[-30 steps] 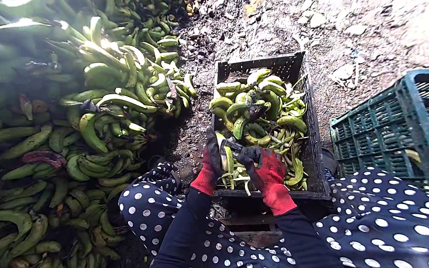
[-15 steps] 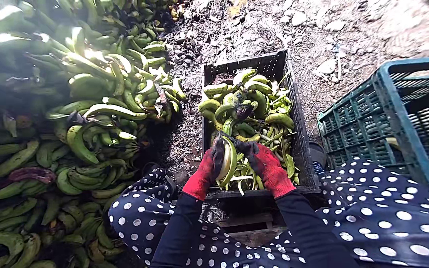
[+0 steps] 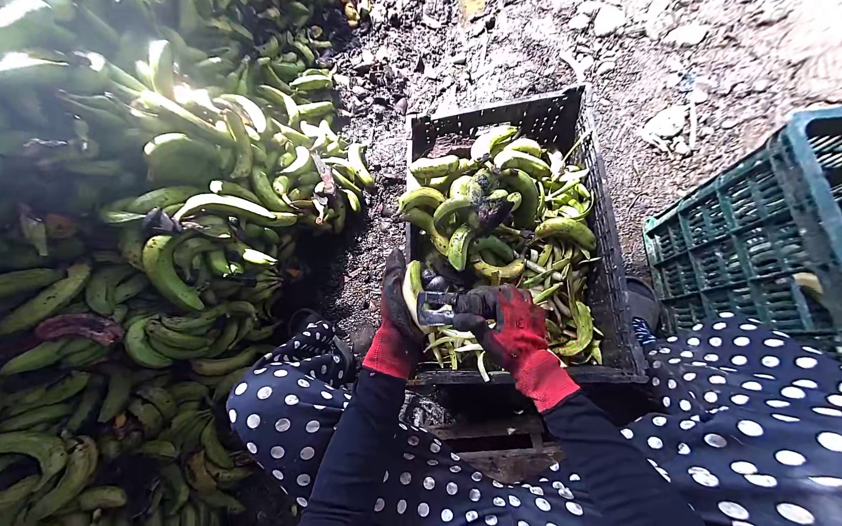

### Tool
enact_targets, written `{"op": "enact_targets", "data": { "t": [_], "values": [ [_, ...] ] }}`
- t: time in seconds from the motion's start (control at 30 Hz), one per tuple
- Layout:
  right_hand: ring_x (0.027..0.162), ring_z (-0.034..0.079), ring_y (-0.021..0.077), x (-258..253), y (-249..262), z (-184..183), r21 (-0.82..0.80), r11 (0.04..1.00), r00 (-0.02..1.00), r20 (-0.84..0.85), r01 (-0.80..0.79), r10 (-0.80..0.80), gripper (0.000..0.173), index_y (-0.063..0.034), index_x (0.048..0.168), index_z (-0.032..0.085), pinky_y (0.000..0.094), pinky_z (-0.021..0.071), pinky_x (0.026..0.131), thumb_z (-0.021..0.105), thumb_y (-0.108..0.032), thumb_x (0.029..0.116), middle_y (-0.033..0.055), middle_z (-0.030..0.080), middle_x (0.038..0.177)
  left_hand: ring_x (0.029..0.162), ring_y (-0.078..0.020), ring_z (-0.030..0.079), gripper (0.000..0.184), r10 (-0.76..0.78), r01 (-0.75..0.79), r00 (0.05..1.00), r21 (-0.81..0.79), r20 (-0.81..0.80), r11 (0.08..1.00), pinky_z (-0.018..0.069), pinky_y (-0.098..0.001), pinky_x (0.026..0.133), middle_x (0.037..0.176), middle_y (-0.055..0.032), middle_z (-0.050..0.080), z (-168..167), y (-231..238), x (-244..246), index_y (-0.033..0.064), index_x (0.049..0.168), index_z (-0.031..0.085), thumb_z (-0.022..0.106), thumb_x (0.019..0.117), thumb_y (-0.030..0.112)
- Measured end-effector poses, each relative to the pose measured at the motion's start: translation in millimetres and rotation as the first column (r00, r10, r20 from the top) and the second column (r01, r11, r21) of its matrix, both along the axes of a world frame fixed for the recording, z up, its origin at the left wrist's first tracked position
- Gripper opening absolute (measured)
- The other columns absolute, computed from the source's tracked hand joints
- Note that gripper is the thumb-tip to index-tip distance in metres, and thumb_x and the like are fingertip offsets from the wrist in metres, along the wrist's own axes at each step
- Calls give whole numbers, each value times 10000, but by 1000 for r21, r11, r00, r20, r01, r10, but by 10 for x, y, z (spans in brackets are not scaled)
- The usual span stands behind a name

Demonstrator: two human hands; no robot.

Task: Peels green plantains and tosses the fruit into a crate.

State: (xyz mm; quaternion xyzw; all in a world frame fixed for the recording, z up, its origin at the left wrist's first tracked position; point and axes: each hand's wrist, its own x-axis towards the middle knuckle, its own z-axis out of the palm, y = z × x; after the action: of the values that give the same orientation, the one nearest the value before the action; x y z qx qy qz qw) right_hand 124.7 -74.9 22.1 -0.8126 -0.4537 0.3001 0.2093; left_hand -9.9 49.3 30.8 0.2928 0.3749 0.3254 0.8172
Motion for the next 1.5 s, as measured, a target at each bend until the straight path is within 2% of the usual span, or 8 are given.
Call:
{"op": "enact_targets", "data": {
  "t": [0.2, 0.37, 0.6, 0.77, 0.9, 1.1, 1.33, 1.5],
  "values": [
    [1296, 511, 497, -36, -159, -169, 208, 971, 979, 191, -115, 75, 662, -163, 1317, 694, 708, 375, 1011, 626, -628, 850, 233, 625, 1319, 641, -39, 583, 337, -93, 99, 993, 92, -76, 991, 518, -207, 604, 766, 46, 599, -6, -171, -283, 193, 1037, 609, 340, 1085, 389],
    [1321, 501, 438, -88, -42, 85, -36, 999, 999, 45, -23, 24, 578, -168, 1349, 657, 668, 415, 976, 629, -570, 935, 192, 609, 1350, 593, -49, 553, 389, -1, 21, 968, 75, -252, 997, 496, -235, 546, 719, 50, 567, 71, -169, -122, 196, 1018, 601, 361, 1064, 498],
    [841, 649, 246, -48, 20, -16, 97, 975, 836, -536, 200, -118, 383, -190, 1387, 583, 491, 550, 692, 404, -379, 1106, 125, 680, 1091, 1111, -112, 627, 523, -43, 372, 864, 577, -502, 727, 524, -358, 962, 1331, -114, 629, 175, -348, 39, 33, 1443, 527, 381, 1063, 362],
    [946, 651, 191, 8, -171, -51, 238, 938, 885, -448, 251, -123, 377, -134, 1335, 601, 450, 545, 830, 439, -377, 1098, 95, 682, 1112, 622, -98, 642, 498, -173, 172, 985, 273, -19, 947, 573, -280, 555, 781, -5, 672, 175, -301, 10, 179, 1173, 634, 296, 1065, 528],
    [1190, 604, 384, 140, -248, 35, 154, 988, 995, -99, 0, 15, 559, -106, 1254, 684, 645, 469, 943, 544, -559, 958, 180, 666, 1223, 760, -77, 661, 459, -197, 189, 980, 235, 12, 953, 582, -285, 668, 912, 18, 697, 190, -210, -136, 226, 1204, 656, 350, 1064, 538],
    [1193, 595, 462, 126, -403, 34, 251, 952, 974, 183, -178, 134, 733, -143, 1255, 722, 689, 435, 958, 533, -726, 853, 215, 673, 1215, 516, -39, 537, 486, -216, 213, 976, 94, 21, 972, 489, -201, 488, 676, 40, 581, 166, -193, -183, 196, 1113, 665, 334, 1062, 547],
    [1175, 614, 404, -28, -177, 111, -5, 997, 991, -109, 76, -76, 520, -114, 1248, 687, 673, 469, 929, 580, -551, 988, 192, 675, 1205, 923, -3, 619, 401, -40, 195, 938, 431, -344, 881, 538, -245, 824, 1070, 36, 670, 131, -297, -54, 163, 1314, 608, 366, 1087, 390],
    [1034, 656, 367, 0, -121, -41, 77, 961, 909, -352, 266, -223, 354, -45, 1257, 620, 615, 503, 895, 463, -321, 1099, 217, 677, 1123, 822, -2, 634, 398, -37, 214, 938, 488, -346, 846, 553, -215, 753, 966, 36, 686, 215, -391, 42, 100, 1223, 659, 367, 1083, 332]
  ]
}}
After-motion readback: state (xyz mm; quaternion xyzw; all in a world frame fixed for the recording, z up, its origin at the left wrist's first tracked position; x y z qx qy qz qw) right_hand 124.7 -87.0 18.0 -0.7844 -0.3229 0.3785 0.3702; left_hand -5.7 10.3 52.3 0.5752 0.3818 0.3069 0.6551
